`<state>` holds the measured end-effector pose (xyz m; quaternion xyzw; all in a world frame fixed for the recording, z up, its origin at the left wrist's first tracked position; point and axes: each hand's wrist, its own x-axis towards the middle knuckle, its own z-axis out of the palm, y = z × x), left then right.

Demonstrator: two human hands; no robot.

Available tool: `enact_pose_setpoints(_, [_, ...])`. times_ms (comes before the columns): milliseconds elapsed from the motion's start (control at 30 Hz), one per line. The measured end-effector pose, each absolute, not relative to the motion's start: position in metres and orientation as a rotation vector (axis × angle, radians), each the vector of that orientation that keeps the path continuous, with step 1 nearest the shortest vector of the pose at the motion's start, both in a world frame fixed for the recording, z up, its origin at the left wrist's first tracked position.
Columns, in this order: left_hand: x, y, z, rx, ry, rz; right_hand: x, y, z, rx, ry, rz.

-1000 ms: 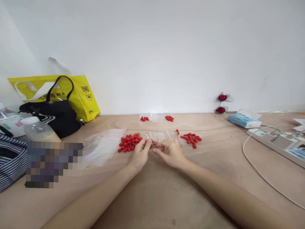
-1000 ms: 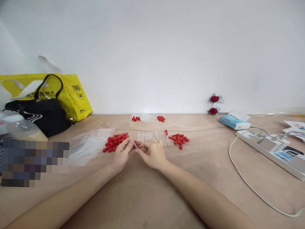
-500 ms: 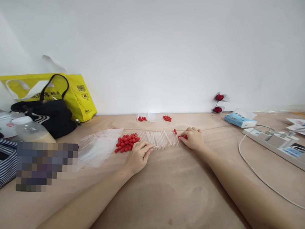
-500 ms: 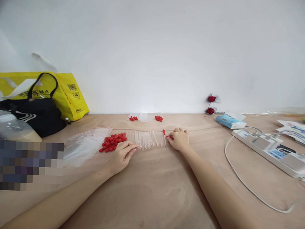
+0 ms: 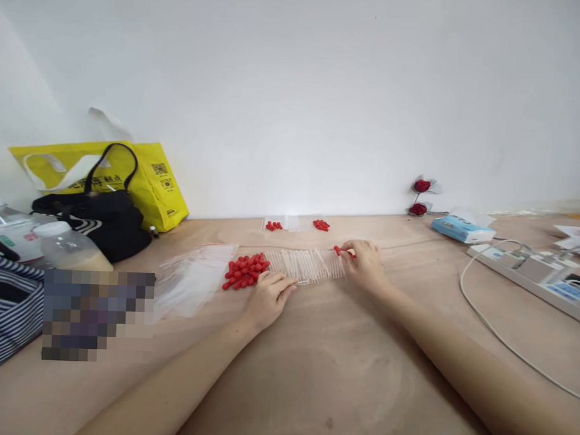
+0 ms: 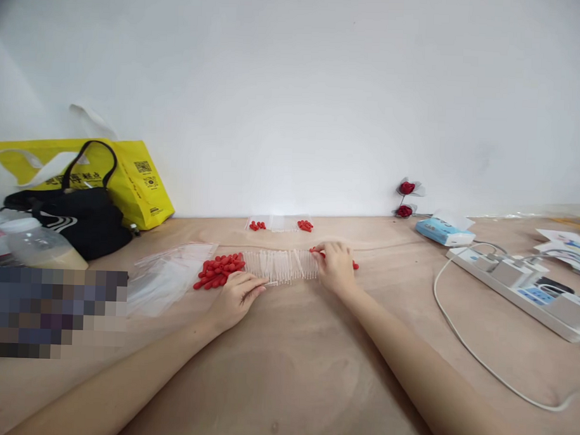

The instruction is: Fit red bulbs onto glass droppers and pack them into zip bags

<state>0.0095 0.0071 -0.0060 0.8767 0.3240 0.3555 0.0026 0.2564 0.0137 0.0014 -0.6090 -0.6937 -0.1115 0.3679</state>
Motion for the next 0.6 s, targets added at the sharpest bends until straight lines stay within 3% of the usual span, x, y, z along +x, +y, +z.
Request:
enact_pose_setpoints(167, [0.010,0.005,-0.005,2.769,0.981,1.171,0.227,-0.014,-0.004,-1.181,-2.065,-0.111])
enact_pose_setpoints(600, [0.010,0.001,-0.003,2.795,0.922,1.139,0.213,-0.021,-0.007,-1.110,-2.067,0.134])
